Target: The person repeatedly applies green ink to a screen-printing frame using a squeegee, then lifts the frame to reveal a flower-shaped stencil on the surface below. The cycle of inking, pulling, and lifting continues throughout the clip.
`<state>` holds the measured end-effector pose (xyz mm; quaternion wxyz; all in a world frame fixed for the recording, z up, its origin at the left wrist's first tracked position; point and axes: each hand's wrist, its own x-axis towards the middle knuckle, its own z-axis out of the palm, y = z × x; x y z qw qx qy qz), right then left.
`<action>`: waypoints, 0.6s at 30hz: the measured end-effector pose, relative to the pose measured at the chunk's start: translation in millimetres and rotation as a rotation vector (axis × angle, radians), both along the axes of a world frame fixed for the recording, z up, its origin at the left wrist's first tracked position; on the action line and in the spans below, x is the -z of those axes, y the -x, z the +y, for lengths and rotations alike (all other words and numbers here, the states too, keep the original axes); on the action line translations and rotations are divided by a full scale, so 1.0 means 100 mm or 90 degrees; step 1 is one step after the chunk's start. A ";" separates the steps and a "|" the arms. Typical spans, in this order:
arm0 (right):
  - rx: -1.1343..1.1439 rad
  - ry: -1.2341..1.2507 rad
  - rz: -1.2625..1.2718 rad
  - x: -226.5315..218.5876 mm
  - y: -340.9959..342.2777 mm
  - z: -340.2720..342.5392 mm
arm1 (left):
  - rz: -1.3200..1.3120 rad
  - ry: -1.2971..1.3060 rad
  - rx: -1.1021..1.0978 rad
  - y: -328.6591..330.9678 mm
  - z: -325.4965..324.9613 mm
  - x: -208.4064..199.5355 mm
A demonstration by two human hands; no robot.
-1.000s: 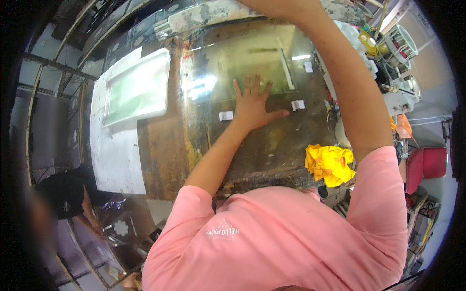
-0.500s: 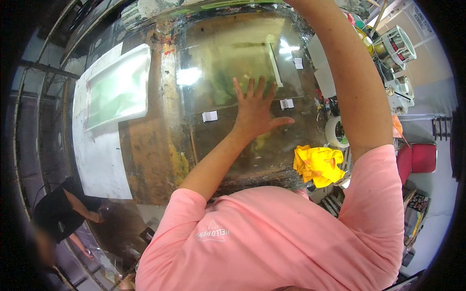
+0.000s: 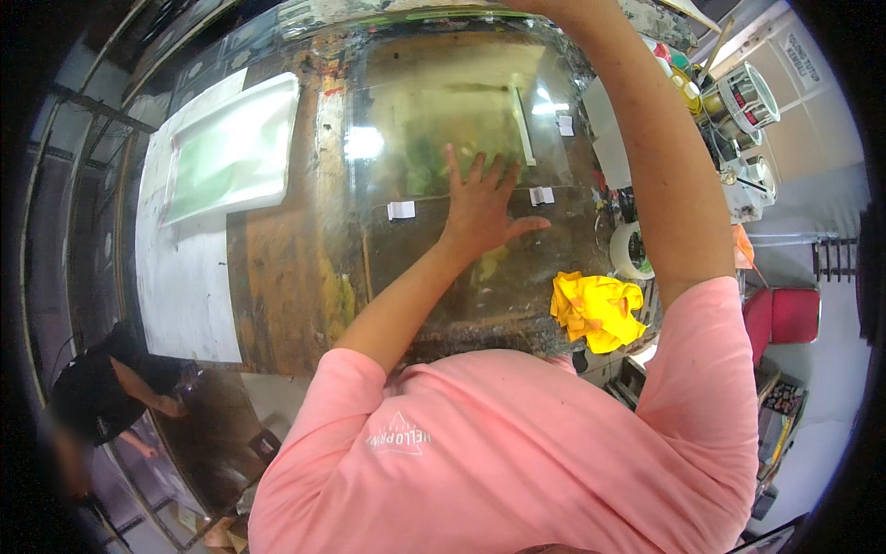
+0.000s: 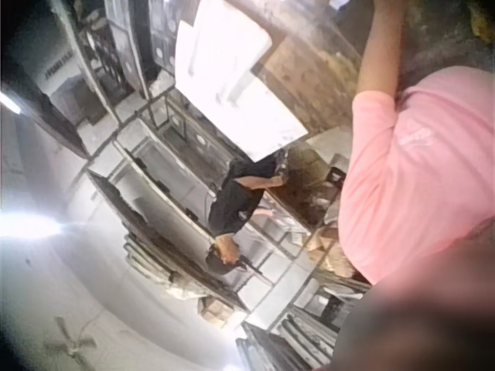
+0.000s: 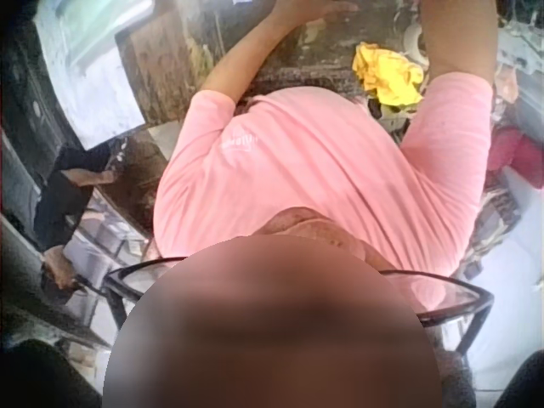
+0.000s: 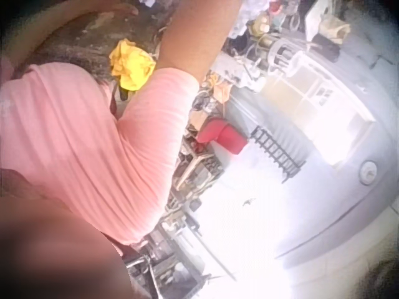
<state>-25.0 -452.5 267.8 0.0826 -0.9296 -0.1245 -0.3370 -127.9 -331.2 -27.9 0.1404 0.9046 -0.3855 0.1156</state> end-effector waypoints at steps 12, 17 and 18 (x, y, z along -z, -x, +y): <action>0.004 0.019 -0.056 0.29 0.17 0.01 | 0.447 0.636 -0.221 -0.51 0.72 -0.87; -0.031 0.093 -0.024 0.92 0.66 0.08 | 0.377 0.722 -0.149 -0.46 1.39 -1.23; -0.059 0.100 0.025 1.03 0.72 0.03 | 0.412 0.659 -0.207 -0.37 1.41 -1.15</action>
